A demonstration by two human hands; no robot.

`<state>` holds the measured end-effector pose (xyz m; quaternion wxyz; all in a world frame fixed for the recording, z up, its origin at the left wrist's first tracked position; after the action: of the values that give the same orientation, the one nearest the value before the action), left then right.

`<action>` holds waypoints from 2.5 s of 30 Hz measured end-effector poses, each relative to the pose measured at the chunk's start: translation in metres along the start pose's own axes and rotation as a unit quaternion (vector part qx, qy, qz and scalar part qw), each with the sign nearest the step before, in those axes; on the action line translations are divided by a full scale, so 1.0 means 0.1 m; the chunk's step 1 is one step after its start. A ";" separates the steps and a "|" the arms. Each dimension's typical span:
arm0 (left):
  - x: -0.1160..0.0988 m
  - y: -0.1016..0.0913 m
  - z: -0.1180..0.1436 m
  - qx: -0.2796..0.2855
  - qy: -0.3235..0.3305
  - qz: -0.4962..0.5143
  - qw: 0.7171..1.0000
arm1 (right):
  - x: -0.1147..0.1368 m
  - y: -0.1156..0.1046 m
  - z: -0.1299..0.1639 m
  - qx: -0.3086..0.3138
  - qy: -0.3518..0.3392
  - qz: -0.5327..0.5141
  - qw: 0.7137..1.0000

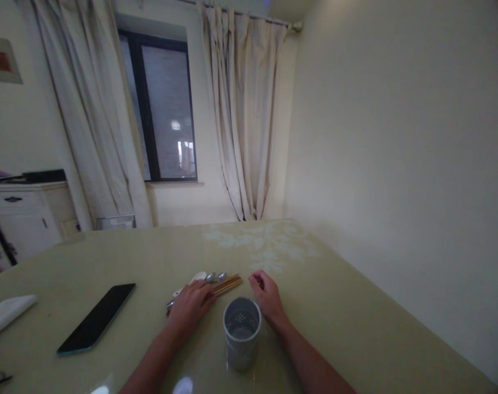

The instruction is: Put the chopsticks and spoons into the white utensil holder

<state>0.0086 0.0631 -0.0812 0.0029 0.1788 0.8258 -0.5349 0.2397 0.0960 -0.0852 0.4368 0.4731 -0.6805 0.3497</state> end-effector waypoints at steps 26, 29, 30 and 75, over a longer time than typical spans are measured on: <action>-0.05 -0.04 0.00 0.002 0.015 -0.015 1.000 | -0.12 0.10 0.02 0.050 0.002 0.043 0.998; -0.05 -0.03 0.01 0.004 0.010 -0.004 1.000 | -0.12 0.08 0.02 0.050 0.005 0.032 0.998; -0.05 -0.03 0.01 0.004 0.010 0.003 1.000 | -0.11 0.07 0.03 0.053 0.006 0.029 0.998; 0.13 -0.16 -0.03 -0.124 -0.075 0.133 0.981 | 0.45 -0.68 -0.30 -0.085 0.038 -0.229 0.969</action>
<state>-0.0077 0.0641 -0.0681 0.1578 0.2449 0.8518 -0.4353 0.3047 0.0861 -0.0278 0.5698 0.5638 -0.5638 0.1991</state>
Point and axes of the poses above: each hand's wrist, its own z-axis away from the middle knuckle, its own y-axis out of the palm, x = y × z, the point moved 8 cm from there along -z, towards the middle knuckle, and after that the axes turned 11 degrees about -x, right-handed, at the moved point
